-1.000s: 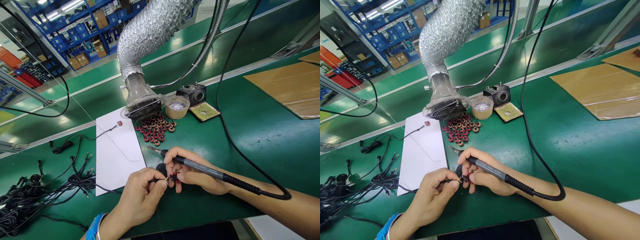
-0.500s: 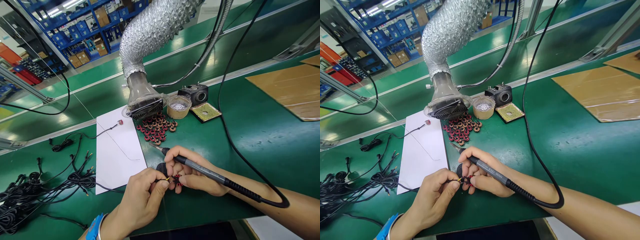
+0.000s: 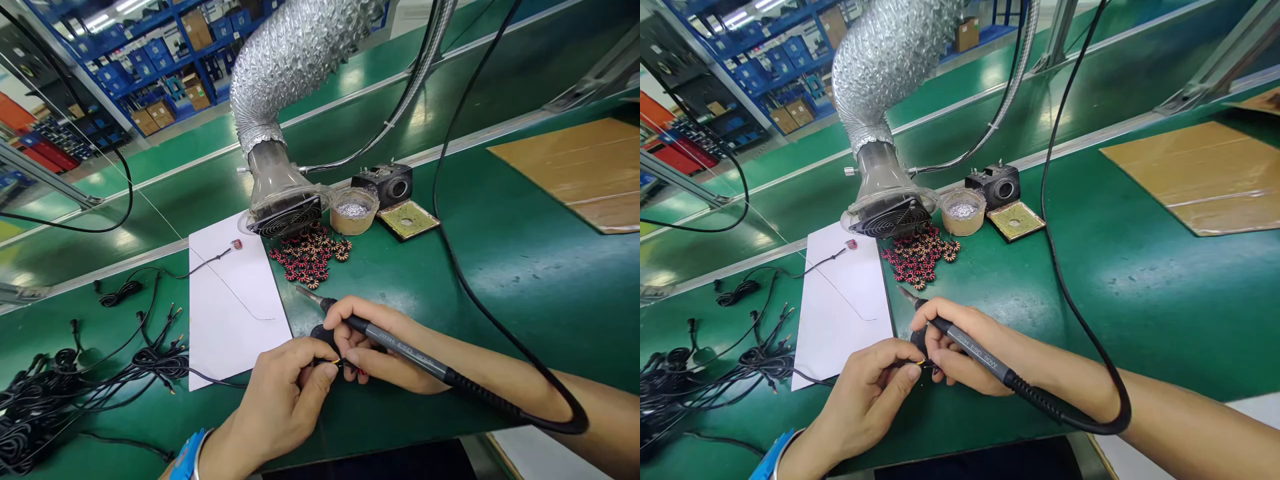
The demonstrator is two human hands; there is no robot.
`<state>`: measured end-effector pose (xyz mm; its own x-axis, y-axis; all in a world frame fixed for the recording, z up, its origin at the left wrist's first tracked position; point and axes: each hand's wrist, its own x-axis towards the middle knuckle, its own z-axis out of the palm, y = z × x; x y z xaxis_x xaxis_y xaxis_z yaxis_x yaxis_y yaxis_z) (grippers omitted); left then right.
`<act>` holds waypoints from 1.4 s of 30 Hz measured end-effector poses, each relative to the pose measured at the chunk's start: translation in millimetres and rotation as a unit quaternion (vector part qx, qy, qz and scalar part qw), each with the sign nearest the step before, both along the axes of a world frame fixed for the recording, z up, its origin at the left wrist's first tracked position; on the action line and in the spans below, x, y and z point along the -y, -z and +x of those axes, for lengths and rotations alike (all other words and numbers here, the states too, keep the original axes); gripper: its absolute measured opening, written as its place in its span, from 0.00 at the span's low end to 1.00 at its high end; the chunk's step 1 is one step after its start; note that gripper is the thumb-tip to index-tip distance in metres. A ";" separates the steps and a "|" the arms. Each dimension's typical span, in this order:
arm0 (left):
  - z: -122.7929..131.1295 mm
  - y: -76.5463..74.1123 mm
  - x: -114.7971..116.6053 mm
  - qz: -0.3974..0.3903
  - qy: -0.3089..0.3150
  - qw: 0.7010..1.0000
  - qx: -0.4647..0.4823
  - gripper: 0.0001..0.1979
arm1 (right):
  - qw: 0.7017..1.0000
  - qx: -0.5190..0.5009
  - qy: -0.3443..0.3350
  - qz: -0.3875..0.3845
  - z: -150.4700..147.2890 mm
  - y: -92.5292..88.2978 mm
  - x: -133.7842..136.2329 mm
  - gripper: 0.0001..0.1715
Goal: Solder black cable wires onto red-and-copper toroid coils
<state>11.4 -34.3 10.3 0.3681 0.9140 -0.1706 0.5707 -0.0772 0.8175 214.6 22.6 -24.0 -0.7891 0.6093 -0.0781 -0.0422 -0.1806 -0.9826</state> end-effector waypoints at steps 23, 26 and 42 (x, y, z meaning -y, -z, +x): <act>1.8 4.2 0.3 0.068 0.024 0.996 -0.052 0.06 | 0.976 0.079 0.032 0.201 -0.3 -9.6 0.7 0.23; 0.7 4.3 0.1 0.077 0.012 0.995 -0.054 0.06 | 0.975 0.089 0.042 0.198 1.3 -8.6 0.6 0.22; 1.4 6.9 -1.0 0.087 0.033 0.995 -0.044 0.05 | 0.987 0.068 0.056 0.131 -2.3 -4.1 2.1 0.21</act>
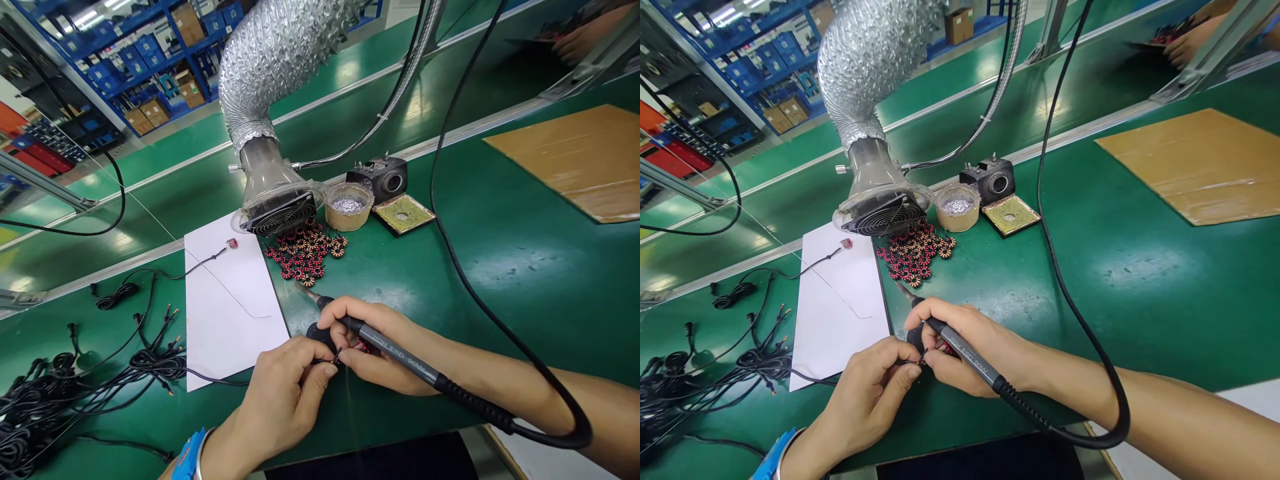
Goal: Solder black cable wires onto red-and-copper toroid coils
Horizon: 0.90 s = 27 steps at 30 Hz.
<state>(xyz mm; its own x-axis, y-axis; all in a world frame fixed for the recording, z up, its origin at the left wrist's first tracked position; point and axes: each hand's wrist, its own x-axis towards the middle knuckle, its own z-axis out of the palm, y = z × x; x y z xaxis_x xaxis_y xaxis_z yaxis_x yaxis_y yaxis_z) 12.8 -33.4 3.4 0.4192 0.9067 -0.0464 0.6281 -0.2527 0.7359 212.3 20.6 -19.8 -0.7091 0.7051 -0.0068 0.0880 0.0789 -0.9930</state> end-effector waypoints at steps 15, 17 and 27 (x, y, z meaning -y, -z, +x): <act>0.5 -1.8 0.7 0.027 -0.002 0.999 -0.031 0.06 | 1.000 0.014 -0.001 0.004 4.2 -4.4 -2.9 0.23; 0.9 -2.7 1.2 0.024 -0.001 0.999 -0.029 0.06 | 1.000 0.016 -0.005 -0.002 4.1 -4.4 -2.5 0.24; 1.1 -0.8 0.7 0.020 0.011 0.999 -0.041 0.06 | 0.997 0.046 -0.022 0.049 3.4 -2.6 -2.6 0.24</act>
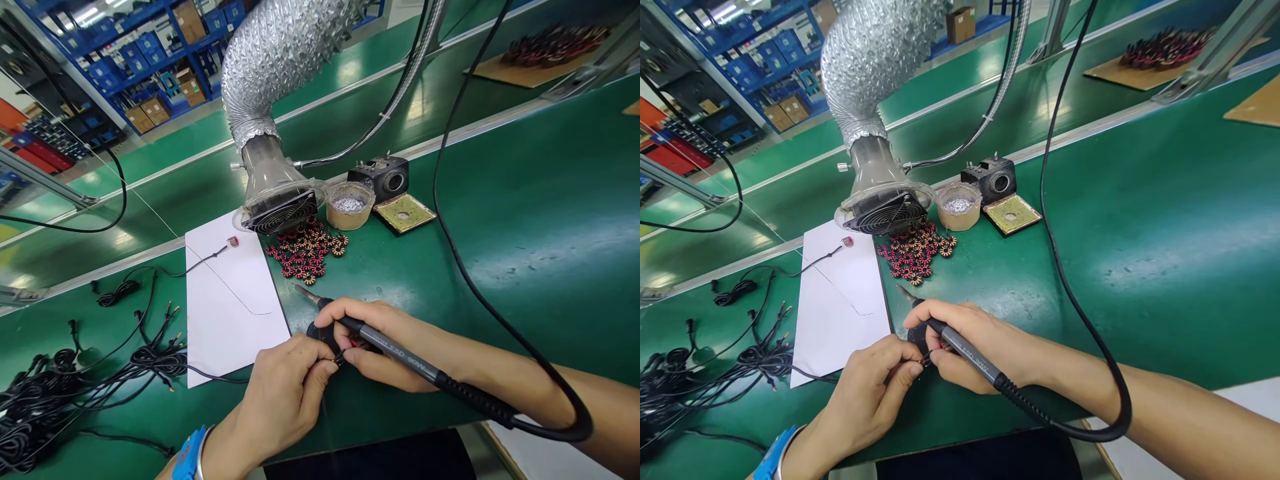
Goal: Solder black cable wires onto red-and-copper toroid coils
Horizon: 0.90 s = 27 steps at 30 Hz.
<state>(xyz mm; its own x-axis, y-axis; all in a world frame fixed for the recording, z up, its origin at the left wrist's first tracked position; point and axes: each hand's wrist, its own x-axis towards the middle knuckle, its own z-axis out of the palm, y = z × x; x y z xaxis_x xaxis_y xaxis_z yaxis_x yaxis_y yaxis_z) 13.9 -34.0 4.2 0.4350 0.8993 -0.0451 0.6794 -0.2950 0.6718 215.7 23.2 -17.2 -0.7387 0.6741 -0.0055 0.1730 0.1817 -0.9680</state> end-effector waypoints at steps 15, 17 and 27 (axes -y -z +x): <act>-0.7 1.1 1.5 0.019 -0.012 0.999 0.039 0.05 | 0.999 -0.026 -0.011 -0.014 2.9 -0.7 1.1 0.26; -0.3 2.7 1.7 0.032 -0.011 0.999 0.041 0.05 | 0.999 -0.038 -0.007 -0.035 1.9 2.2 2.6 0.26; 2.4 9.6 2.1 0.118 -0.029 0.992 0.028 0.02 | 0.997 -0.040 0.005 -0.062 -0.3 5.0 2.2 0.24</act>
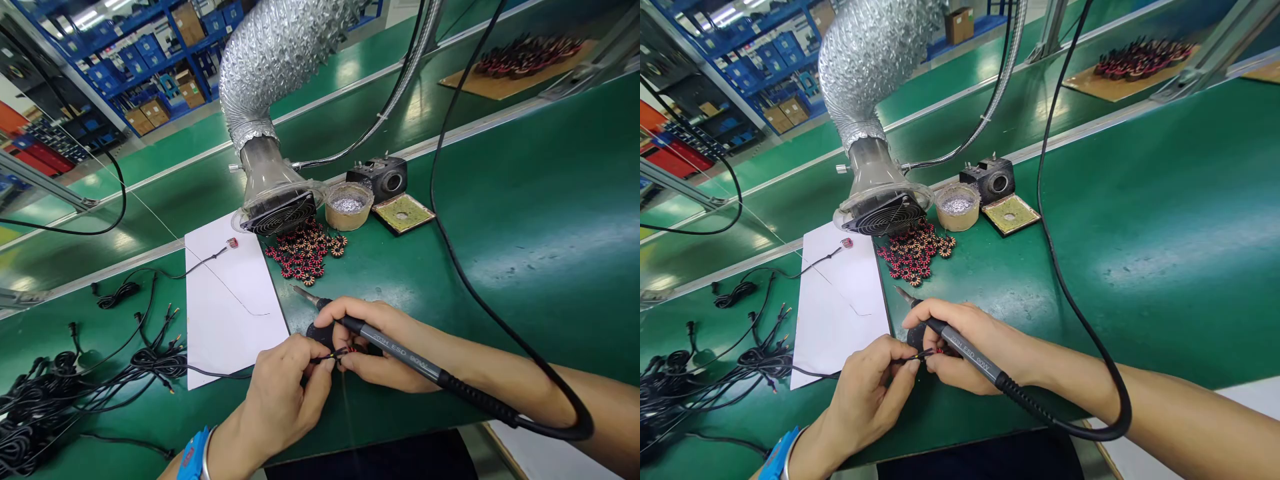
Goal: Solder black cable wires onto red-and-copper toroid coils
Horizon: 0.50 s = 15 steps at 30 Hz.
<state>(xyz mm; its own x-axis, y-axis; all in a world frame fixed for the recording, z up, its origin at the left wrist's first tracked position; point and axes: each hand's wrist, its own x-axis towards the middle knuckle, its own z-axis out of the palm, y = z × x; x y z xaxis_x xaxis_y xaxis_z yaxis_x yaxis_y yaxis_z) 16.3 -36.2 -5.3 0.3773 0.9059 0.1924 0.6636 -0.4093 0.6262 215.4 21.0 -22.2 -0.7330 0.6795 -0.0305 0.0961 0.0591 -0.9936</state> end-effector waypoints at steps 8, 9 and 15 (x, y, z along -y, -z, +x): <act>-0.2 2.7 2.9 0.055 -0.018 0.998 -0.007 0.02 | 0.999 -0.020 0.030 -0.011 -2.4 2.4 0.7 0.23; -0.3 2.4 2.9 0.058 -0.021 0.998 -0.005 0.02 | 0.999 -0.024 0.034 -0.014 -2.9 2.6 0.8 0.22; 1.9 3.3 3.2 0.085 -0.044 0.995 -0.007 0.03 | 0.998 -0.041 0.040 -0.031 -4.9 2.4 1.9 0.21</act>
